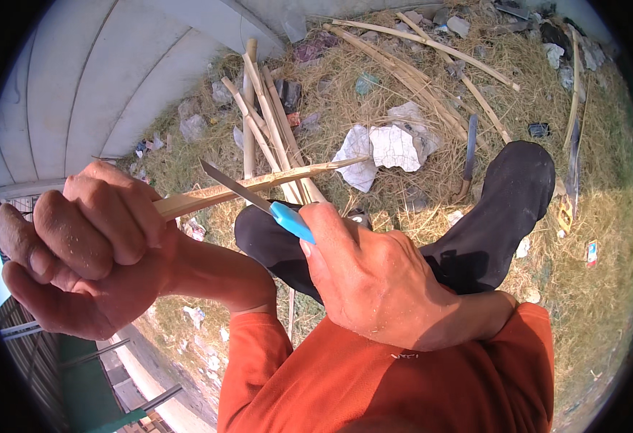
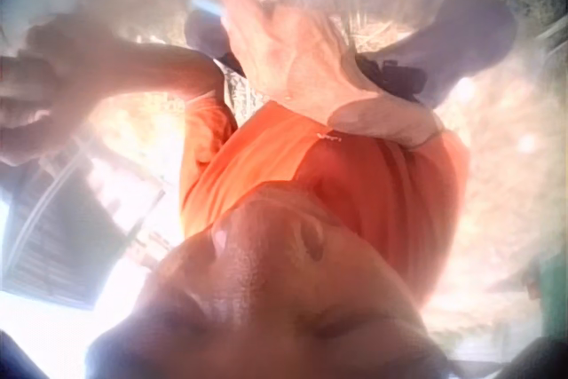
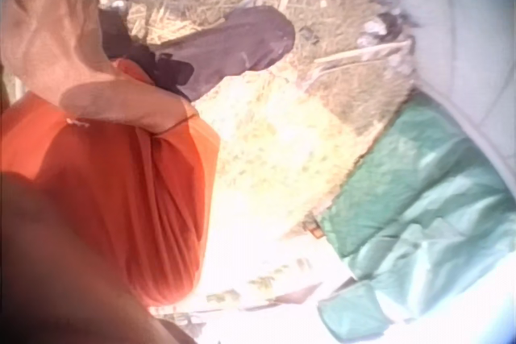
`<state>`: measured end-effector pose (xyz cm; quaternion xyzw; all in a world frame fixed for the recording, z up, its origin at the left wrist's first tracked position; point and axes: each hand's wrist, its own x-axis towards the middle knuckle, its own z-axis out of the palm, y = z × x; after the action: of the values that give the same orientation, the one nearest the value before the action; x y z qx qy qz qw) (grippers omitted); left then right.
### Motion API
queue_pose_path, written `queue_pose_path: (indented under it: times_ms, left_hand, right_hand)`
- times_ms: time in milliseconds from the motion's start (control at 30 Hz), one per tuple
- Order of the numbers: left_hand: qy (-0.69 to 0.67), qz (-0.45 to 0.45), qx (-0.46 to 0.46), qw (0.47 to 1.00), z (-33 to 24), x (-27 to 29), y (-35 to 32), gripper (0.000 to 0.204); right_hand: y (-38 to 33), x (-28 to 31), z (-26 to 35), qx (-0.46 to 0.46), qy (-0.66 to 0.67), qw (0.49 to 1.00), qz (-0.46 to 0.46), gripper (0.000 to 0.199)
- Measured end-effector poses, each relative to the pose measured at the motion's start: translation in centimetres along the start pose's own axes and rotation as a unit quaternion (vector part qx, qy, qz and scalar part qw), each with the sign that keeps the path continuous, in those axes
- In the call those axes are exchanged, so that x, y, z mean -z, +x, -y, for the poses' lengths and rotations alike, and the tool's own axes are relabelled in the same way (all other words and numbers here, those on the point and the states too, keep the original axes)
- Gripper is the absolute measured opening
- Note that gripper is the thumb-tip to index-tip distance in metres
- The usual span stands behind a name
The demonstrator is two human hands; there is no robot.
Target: The person sits on the ground and uses a small knife to shave thin strips from bamboo sticks. They hold the stick in one hand and carefully scrape along its length, then place the finished stick aside and pick up another to repeat the process.
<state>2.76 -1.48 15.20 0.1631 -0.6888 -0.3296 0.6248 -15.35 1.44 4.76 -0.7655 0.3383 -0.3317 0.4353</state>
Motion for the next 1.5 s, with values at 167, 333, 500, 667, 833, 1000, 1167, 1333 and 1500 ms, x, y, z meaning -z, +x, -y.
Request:
queue_pose_path:
  times_ms: [167,333,500,667,833,1000,1167,1333,1500]
  left_hand:
    - [0.033,-0.017,-0.010,0.999,-0.1,0.2,0.0,0.025]
    - [0.023,0.005,0.002,1.000,-0.2,0.4,0.0,0.023]
    - [0.041,-0.004,0.003,0.999,-0.2,-0.3,0.1,0.024]
    - [0.033,-0.001,0.016,0.999,-0.5,-0.9,-0.5,0.026]
    - [0.061,-0.062,0.011,0.996,-0.3,-1.9,-0.9,0.026]
    - [0.149,-0.174,-0.013,0.973,-0.8,-2.6,-0.6,0.025]
    - [0.132,-0.222,-0.056,0.964,-0.6,1.9,-1.4,0.024]
    - [-0.024,0.037,-0.027,0.999,-1.6,2.3,-1.8,0.023]
    - [-0.035,0.042,-0.043,0.998,-1.9,2.2,-2.5,0.022]
  right_hand:
    - [0.1,-1.0,-1.4,-0.036,-0.022,0.998,0.044,0.024]
    - [0.3,-1.7,-2.5,-0.022,-0.079,0.997,0.013,0.019]
    - [-0.2,-1.9,-2.5,-0.039,-0.053,0.998,0.003,0.020]
    - [-0.9,-3.3,-5.3,-0.101,-0.123,0.987,0.023,0.022]
    - [-1.0,-4.9,-8.8,-0.084,-0.166,0.982,-0.015,0.023]
    - [-5.4,-8.8,-20.7,-0.210,-0.225,0.951,-0.012,0.022]
    - [-3.7,-6.4,-18.0,-0.219,-0.058,0.973,-0.037,0.026]
    - [-0.6,-2.3,-5.0,-0.020,0.135,0.990,-0.019,0.021]
    - [-2.6,-2.9,-2.0,0.051,0.100,0.993,-0.045,0.018]
